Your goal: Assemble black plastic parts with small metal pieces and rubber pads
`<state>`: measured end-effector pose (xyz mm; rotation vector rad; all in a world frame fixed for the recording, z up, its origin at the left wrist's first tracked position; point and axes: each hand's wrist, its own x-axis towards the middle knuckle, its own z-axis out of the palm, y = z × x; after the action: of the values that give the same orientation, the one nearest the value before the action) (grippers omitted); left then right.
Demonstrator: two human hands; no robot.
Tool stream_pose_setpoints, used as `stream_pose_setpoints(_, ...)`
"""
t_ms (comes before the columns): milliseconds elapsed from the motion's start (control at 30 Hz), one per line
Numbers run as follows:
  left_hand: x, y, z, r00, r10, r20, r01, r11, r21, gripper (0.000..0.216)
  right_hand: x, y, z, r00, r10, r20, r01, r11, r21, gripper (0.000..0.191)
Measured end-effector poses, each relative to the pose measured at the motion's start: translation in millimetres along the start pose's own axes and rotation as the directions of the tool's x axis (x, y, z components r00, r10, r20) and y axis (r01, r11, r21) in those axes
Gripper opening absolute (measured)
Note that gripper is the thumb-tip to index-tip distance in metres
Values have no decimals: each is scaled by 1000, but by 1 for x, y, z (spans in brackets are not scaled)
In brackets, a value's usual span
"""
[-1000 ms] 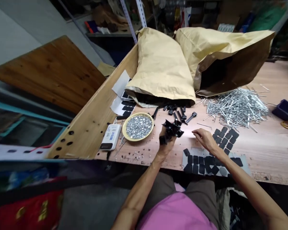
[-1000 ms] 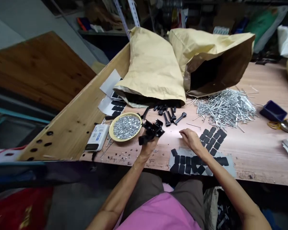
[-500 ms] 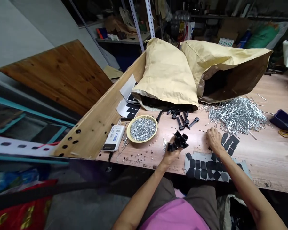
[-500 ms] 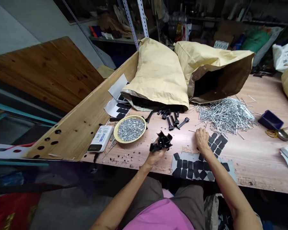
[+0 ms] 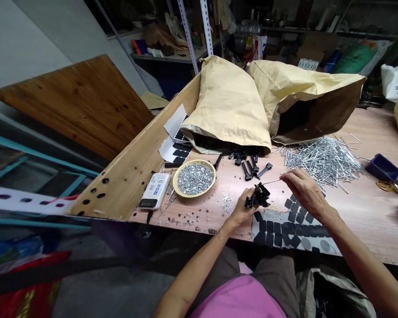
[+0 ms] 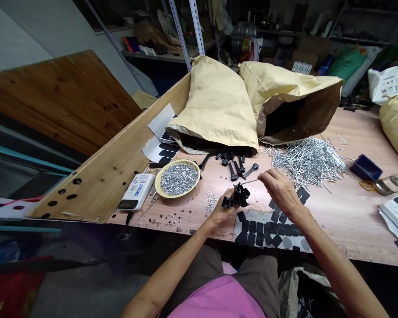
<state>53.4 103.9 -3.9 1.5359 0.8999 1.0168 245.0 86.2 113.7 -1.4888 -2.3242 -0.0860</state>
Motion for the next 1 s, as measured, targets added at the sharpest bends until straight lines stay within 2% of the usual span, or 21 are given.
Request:
stream_pose_setpoints(100, 3, -1, 1, 999, 53, 13, -54, 996, 69, 21, 3, -1, -8, 999, -16, 47, 21, 994, -110, 28)
stream_pose_setpoints(167, 5, 0, 3, 996, 83, 18, -84, 992, 99, 22, 3, 2, -11, 999, -18, 46, 24, 992, -124, 27)
stream_pose_setpoints(233, 6, 0, 6, 995, 104, 11, -105, 989, 103, 24, 1, 5, -13, 1000, 11, -14, -12, 999, -52, 25)
stream_pose_setpoints(300, 7, 0, 9, 994, 110, -9, -109, 990, 92, 26, -2, 4, -13, 987, 123, -101, -112, 988, 105, 20)
stream_pose_setpoints(367, 8, 0, 12, 994, 112, -12, -111, 991, 82, 26, -5, 0, -11, 949, 295, -114, -240, 906, 348, 17)
stream_pose_setpoints(433, 8, 0, 16, 993, 119, 22, -121, 989, 87, 23, -6, -6, -6, 904, 426, -27, -331, 738, 588, 17)
stream_pose_setpoints(500, 8, 1, 19, 989, 129, 70, -136, 985, 110, 20, -6, -12, -1, 877, 479, 46, -359, 586, 726, 16)
stream_pose_setpoints(533, 8, 1, 21, 987, 134, 88, -144, 982, 123, 19, -5, -14, 2, 874, 483, 59, -358, 556, 750, 15)
stream_pose_setpoints(600, 8, 2, 24, 984, 144, 105, -158, 977, 144, 21, -3, -14, 7, 889, 457, 41, -337, 590, 733, 12)
stream_pose_setpoints(700, 10, 4, 27, 983, 151, 103, -167, 972, 164, 24, 0, -5, 12, 937, 350, 12, -281, 731, 621, 8)
stream_pose_setpoints(767, 12, 5, 29, 984, 147, 101, -164, 969, 185, 23, -1, 2, 14, 955, 294, 25, -257, 787, 560, 7)
stream_pose_setpoints(867, 14, 6, 30, 983, 138, 118, -160, 966, 204, 23, -3, 10, 17, 960, 271, 64, -262, 802, 537, 8)
stream_pose_setpoints(1000, 15, 6, 31, 981, 123, 148, -153, 965, 212, 22, -4, 12, 18, 958, 263, 117, -280, 758, 589, 21)
